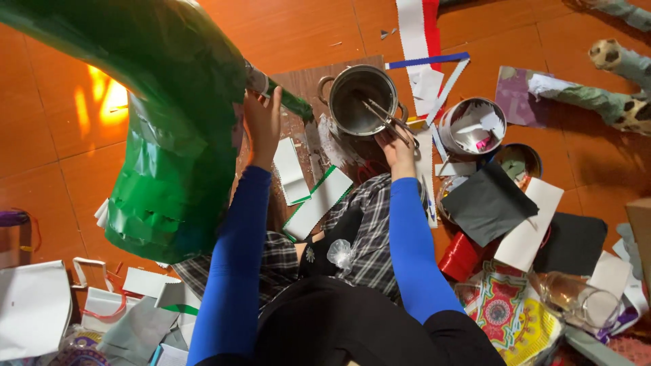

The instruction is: Making a decorative paper lantern by cutting green paper strips and gluing them onto a bamboo animal-shaped frame.

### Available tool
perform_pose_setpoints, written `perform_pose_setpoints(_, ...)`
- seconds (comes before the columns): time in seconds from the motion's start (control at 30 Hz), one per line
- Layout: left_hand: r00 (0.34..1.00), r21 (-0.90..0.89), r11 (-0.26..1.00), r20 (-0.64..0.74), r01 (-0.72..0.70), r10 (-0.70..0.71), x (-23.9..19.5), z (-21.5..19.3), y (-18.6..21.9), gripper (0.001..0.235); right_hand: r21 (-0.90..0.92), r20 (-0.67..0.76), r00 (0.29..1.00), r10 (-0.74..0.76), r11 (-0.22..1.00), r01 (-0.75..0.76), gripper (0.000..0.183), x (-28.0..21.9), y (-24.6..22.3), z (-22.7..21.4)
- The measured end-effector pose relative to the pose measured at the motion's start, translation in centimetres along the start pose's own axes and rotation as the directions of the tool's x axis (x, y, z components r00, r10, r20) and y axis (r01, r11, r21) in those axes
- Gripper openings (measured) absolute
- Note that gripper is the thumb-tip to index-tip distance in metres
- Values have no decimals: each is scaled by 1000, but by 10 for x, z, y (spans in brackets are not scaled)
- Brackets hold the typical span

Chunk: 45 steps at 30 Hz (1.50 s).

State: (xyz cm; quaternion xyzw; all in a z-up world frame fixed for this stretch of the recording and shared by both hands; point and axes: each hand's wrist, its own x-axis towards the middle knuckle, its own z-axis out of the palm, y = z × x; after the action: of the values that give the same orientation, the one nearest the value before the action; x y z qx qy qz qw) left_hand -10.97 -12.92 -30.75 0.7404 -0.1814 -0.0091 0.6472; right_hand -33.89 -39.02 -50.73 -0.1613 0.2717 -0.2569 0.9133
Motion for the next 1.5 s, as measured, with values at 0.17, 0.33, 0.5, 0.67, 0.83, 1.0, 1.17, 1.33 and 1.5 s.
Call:
perform_pose_setpoints(0.17, 998, -60, 998, 61, -8, 11, 2, -4, -51, 22, -203, -98, 988, -116, 975, 94, 19, 9, 10, -12)
perform_pose_setpoints(0.33, 952, 501, 813, 227, -296, 207, -13, -14, -53, 13, -182, -153, 979, -137, 977, 108, 22, 16, 11, -14)
perform_pose_setpoints(0.5, 724, 712, 135, 685, -689, 79, -33, -47, -25, 38, -33, -70, 985, -159, 987, 157, 23, 14, 14, -44)
perform_pose_setpoints(0.67, 742, 296, 911, 670, -288, 16, -40, -102, 40, 43, -126, -12, 909, 416, 901, -415, 29, -41, 33, -51)
perform_pose_setpoints(0.83, 775, 380, 924, 597, -45, -208, -82, -169, 110, 71, -631, 259, 898, 355, 767, -121, 53, -110, 47, 113)
perform_pose_setpoints(1.0, 943, 309, 946, 334, -98, -11, -138, -183, 83, 80, -768, 600, 756, 263, 455, 451, 95, -146, 64, 291)
perform_pose_setpoints(1.17, 891, 267, 960, 451, -88, -44, -131, -200, 97, 78, -836, 529, 611, 589, 240, 493, 68, -113, 104, 292)
perform_pose_setpoints(1.33, 907, 271, 963, 407, -7, -108, -82, -215, 123, 74, -817, 577, 743, 340, 214, 536, 38, -124, 103, 311)
perform_pose_setpoints(1.5, 955, 316, 919, 250, -237, 160, -30, -197, 43, 59, -753, 655, 755, 25, 113, 649, 27, -116, 118, 310)
